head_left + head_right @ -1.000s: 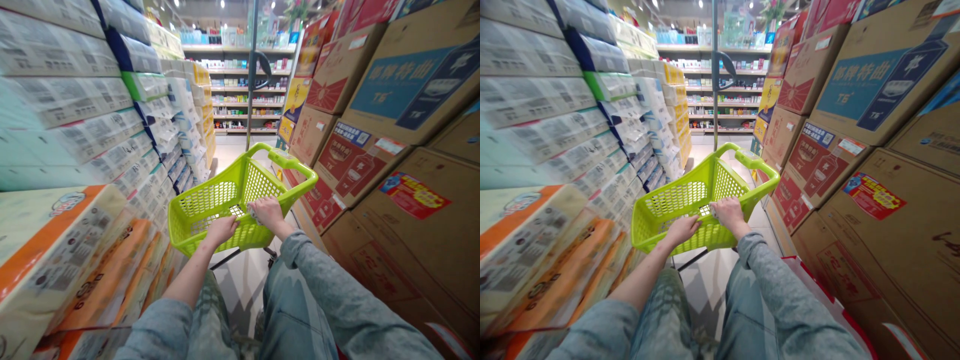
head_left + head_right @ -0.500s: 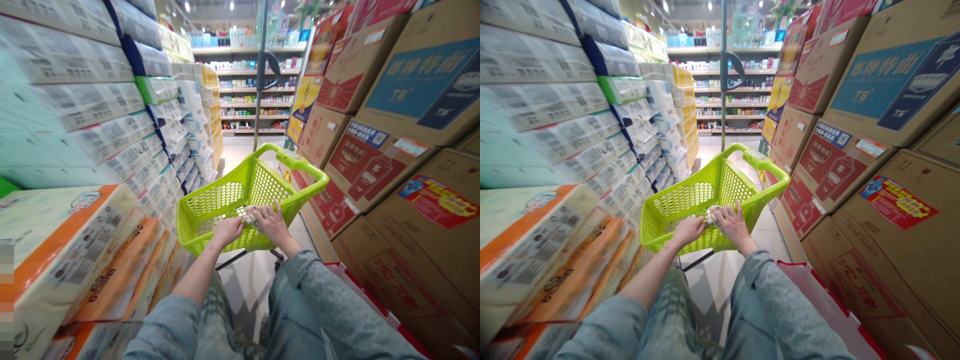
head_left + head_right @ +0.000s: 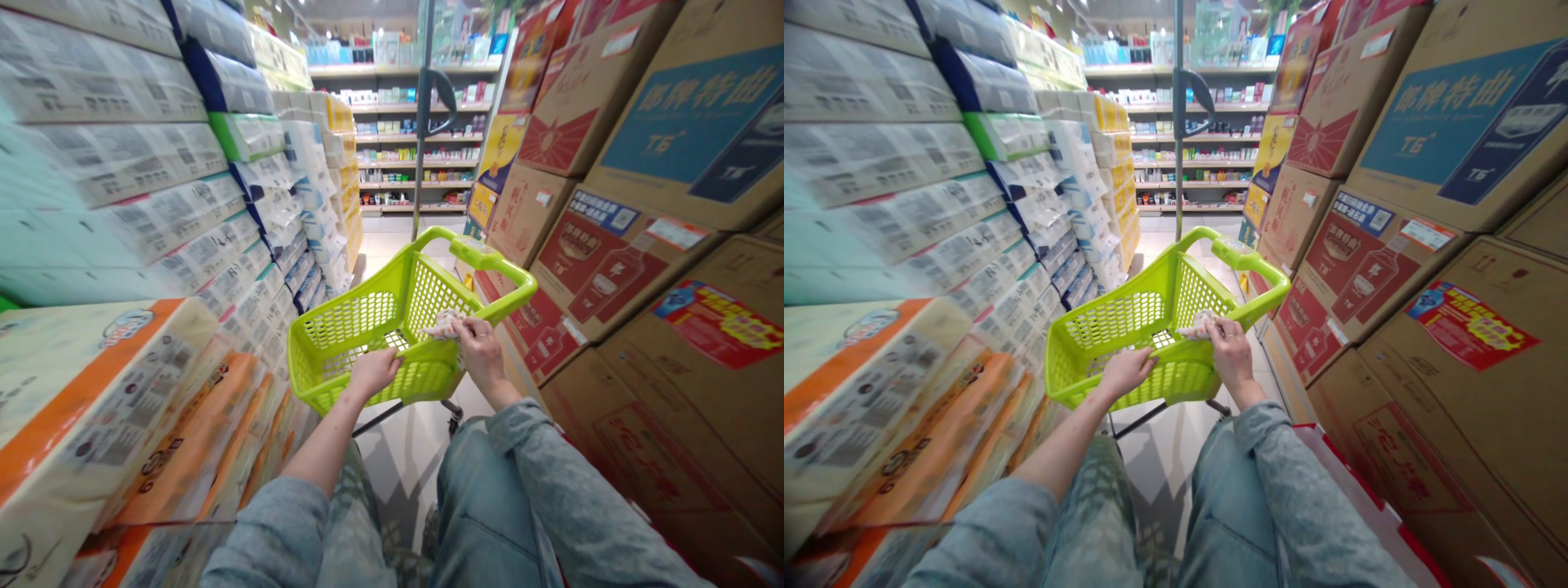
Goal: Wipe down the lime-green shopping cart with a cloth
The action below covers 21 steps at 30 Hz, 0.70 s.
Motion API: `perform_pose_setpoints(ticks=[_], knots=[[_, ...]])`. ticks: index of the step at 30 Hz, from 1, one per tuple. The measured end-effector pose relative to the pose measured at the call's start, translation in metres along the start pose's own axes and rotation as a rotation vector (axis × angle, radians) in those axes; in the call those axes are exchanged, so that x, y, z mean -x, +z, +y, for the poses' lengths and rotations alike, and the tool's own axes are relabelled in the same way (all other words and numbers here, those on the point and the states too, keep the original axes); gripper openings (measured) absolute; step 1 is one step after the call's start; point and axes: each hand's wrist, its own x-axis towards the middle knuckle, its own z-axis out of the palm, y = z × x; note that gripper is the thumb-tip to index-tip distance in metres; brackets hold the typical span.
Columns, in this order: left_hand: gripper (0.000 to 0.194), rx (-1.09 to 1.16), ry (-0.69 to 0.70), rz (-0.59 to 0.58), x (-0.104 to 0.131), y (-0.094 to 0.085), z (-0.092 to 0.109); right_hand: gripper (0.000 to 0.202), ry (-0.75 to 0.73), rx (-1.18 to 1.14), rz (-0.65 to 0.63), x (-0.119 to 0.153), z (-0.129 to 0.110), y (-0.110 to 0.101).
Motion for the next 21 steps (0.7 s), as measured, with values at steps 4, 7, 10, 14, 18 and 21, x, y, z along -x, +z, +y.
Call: perform_pose_setpoints(ticks=[4,7,10,14,18,21], knots=[[0.034,0.002,-0.023,-0.016,-0.002,-0.001,0.002,0.037,0.029,-0.109,0.02,0.009,-0.027,0.021],[0.035,0.015,-0.043,-0.013,-0.002,-0.001,0.004,0.036,0.033,-0.152,0.022,0.016,-0.049,0.031],[0.046,0.035,-0.066,0.002,-0.002,-0.002,0.005,0.037,0.057,-0.199,0.027,0.019,-0.063,0.033],[0.056,0.043,-0.059,0.009,-0.003,-0.003,0.006,0.029,0.092,-0.243,0.046,0.019,-0.072,0.029],[0.054,0.021,-0.055,0.0,-0.005,-0.003,0.006,0.017,0.121,-0.245,0.062,0.014,-0.072,0.031],[0.051,0.019,-0.033,0.004,-0.006,-0.004,0.005,0.013,0.148,-0.269,0.081,0.013,-0.058,0.035]])
